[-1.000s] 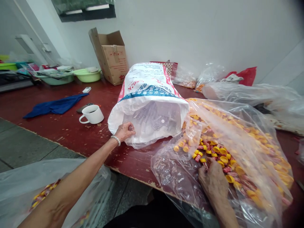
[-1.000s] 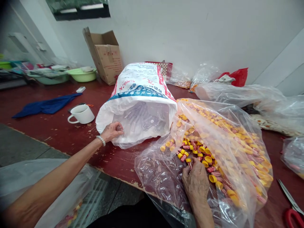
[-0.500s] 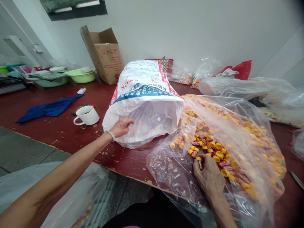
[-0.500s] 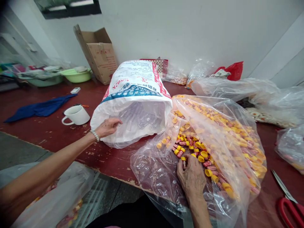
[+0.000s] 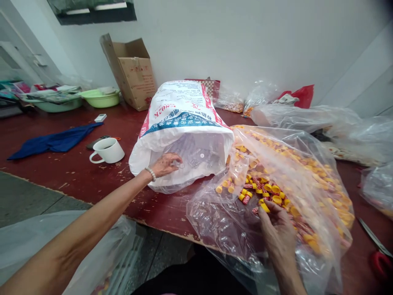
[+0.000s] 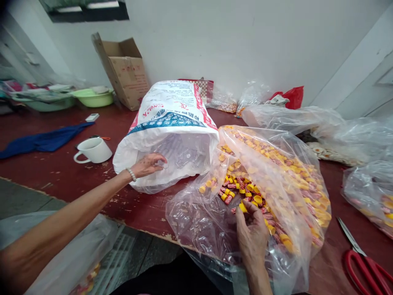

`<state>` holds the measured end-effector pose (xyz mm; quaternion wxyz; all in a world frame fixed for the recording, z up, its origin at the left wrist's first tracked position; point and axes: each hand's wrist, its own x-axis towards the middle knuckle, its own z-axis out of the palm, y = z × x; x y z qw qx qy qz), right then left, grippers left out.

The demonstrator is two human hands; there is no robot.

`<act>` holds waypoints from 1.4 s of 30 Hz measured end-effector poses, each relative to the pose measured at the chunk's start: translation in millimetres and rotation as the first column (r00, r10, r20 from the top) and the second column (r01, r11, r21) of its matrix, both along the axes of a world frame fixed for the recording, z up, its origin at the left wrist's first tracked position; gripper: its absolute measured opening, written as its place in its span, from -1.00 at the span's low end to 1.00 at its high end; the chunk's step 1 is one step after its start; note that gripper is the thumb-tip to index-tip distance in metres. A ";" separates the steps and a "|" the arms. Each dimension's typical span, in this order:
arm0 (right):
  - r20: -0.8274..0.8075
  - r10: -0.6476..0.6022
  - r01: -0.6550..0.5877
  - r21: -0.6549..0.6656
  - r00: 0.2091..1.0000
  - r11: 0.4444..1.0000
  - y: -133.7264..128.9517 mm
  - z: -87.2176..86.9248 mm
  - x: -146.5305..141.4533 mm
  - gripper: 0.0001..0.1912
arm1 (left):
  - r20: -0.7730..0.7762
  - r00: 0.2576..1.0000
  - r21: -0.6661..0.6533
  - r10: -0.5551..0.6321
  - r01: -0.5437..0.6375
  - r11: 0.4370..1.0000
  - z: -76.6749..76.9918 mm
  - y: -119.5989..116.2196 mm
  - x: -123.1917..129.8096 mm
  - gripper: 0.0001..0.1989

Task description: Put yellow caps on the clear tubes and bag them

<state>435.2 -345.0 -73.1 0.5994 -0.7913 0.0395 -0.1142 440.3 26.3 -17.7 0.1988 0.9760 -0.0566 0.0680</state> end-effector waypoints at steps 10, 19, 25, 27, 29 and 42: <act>0.196 0.342 -0.392 0.358 0.919 0.848 80.3 61.0 -62.8 -0.68 | -0.144 0.976 -0.941 -0.165 -0.083 0.329 12.6 -105.0 -105.8 -0.55; 0.217 0.381 -0.433 0.301 0.899 0.850 80.5 45.3 -95.9 -0.76 | -0.242 0.958 -0.865 -0.155 -0.285 -0.413 -3.6 -134.3 -117.5 -0.72; 0.270 0.394 -0.431 0.090 0.878 0.898 72.2 36.4 -93.3 -0.77 | -0.327 0.920 -0.731 -0.218 -0.392 -0.558 -17.2 -145.5 -127.9 -0.68; 0.344 0.415 -0.420 -0.065 0.842 0.905 71.4 35.5 -91.1 -0.74 | -0.312 0.919 -0.744 -0.243 -0.395 -0.538 -18.6 -152.2 -131.9 -0.73; 0.409 0.456 -0.408 -0.205 0.790 0.890 70.7 37.9 -86.9 -0.72 | -0.302 0.908 -0.792 -0.290 -0.409 -0.454 -18.0 -158.8 -135.9 -0.80; 0.221 0.763 -0.610 -0.485 0.608 0.627 60.6 41.7 -83.4 -0.14 | -0.254 0.870 -0.852 -0.422 -0.407 -0.328 -15.8 -163.6 -136.6 -0.90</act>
